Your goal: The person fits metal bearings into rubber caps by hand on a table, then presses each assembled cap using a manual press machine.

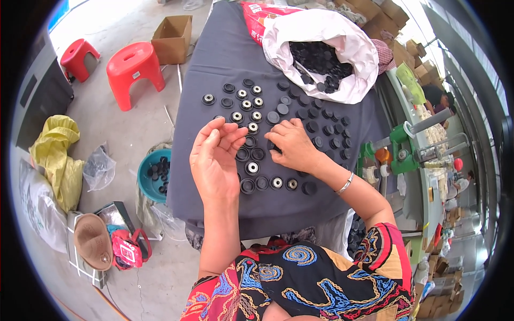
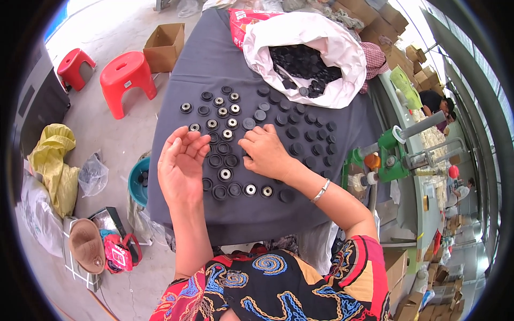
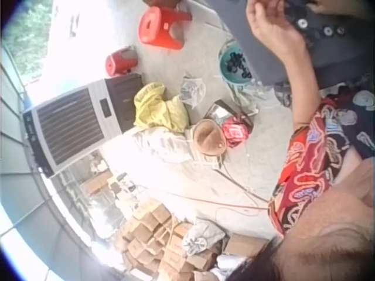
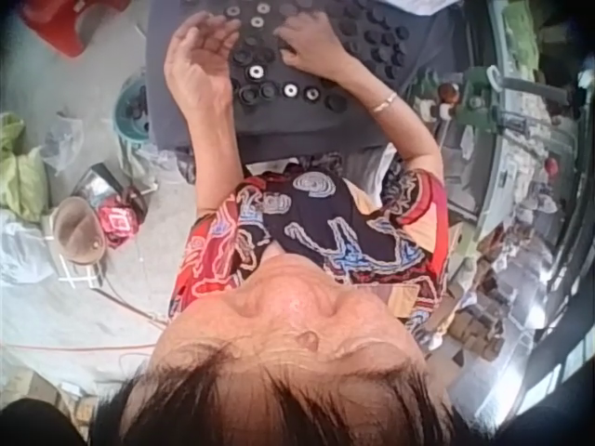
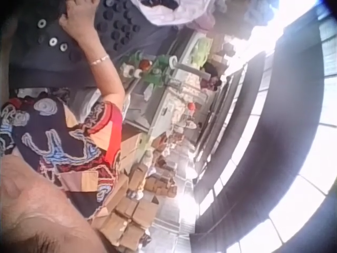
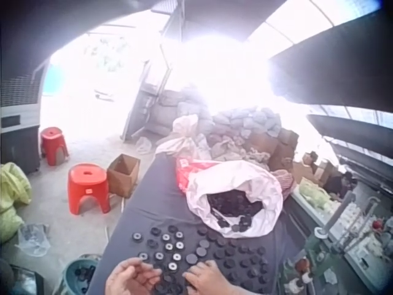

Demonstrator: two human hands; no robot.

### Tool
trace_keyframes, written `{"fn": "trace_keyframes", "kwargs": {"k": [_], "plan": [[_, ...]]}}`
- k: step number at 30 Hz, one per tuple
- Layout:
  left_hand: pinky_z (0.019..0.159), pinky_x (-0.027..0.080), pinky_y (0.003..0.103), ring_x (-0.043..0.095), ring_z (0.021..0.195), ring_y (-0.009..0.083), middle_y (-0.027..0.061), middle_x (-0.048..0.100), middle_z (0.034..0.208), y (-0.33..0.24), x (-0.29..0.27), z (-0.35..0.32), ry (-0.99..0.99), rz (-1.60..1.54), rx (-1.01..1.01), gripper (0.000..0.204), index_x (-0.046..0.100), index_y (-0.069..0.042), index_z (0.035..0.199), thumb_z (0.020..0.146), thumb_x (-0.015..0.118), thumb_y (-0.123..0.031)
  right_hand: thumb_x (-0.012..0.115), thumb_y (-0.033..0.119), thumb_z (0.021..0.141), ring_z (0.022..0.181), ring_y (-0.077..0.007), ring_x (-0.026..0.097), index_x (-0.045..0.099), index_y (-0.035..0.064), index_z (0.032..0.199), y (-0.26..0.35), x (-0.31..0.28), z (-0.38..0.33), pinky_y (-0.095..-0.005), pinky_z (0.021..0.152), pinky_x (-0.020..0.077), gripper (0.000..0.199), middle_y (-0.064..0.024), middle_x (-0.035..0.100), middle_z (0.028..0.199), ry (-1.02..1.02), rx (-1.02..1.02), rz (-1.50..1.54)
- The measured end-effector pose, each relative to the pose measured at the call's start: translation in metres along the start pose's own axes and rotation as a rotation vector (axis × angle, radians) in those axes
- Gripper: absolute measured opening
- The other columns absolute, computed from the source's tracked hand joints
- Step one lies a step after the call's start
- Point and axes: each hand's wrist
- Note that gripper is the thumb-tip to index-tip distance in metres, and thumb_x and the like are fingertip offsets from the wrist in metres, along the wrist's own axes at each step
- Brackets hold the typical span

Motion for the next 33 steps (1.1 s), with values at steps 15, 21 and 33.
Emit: {"fn": "trace_keyframes", "kwargs": {"k": [15,21,33], "plan": [[0.076,0.054,0.035,0.067,0.085,0.0285,0.0161,0.065,0.092,-0.003,-0.003,-0.002,0.008,-0.005,0.011,0.022,0.058,0.006,0.106,0.093,0.046,-0.006,0.069,0.017,0.075,0.092,-0.0207,0.055,0.068,0.0079,0.099,0.01,-0.002,0.0,-0.039,0.085,0.0373,0.026,-0.0035,0.065,0.094,0.076,0.018,-0.08],[0.076,0.054,0.035,0.067,0.085,0.0284,0.016,0.065,0.092,-0.008,-0.001,-0.003,0.001,-0.001,0.024,0.022,0.058,0.006,0.106,0.092,0.046,-0.006,0.069,0.017,0.077,0.094,-0.0209,0.055,0.065,0.0051,0.106,0.012,0.003,-0.009,-0.0399,0.086,0.0369,0.032,-0.0043,0.065,0.1,0.108,-0.016,-0.143],[0.084,0.051,0.039,0.064,0.095,0.0314,0.0166,0.064,0.101,-0.013,-0.017,-0.001,0.061,0.04,0.043,0.027,0.055,0.003,0.113,0.094,0.048,-0.014,0.069,0.01,0.072,0.094,-0.0261,0.059,0.063,0.0052,0.109,-0.01,-0.026,-0.005,-0.0379,0.084,0.0426,0.037,-0.008,0.063,0.099,0.109,0.173,0.109]]}}
Point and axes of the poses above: each hand's wrist, its own z-axis towards the middle knuckle, its own x-axis out of the palm, y = z × x
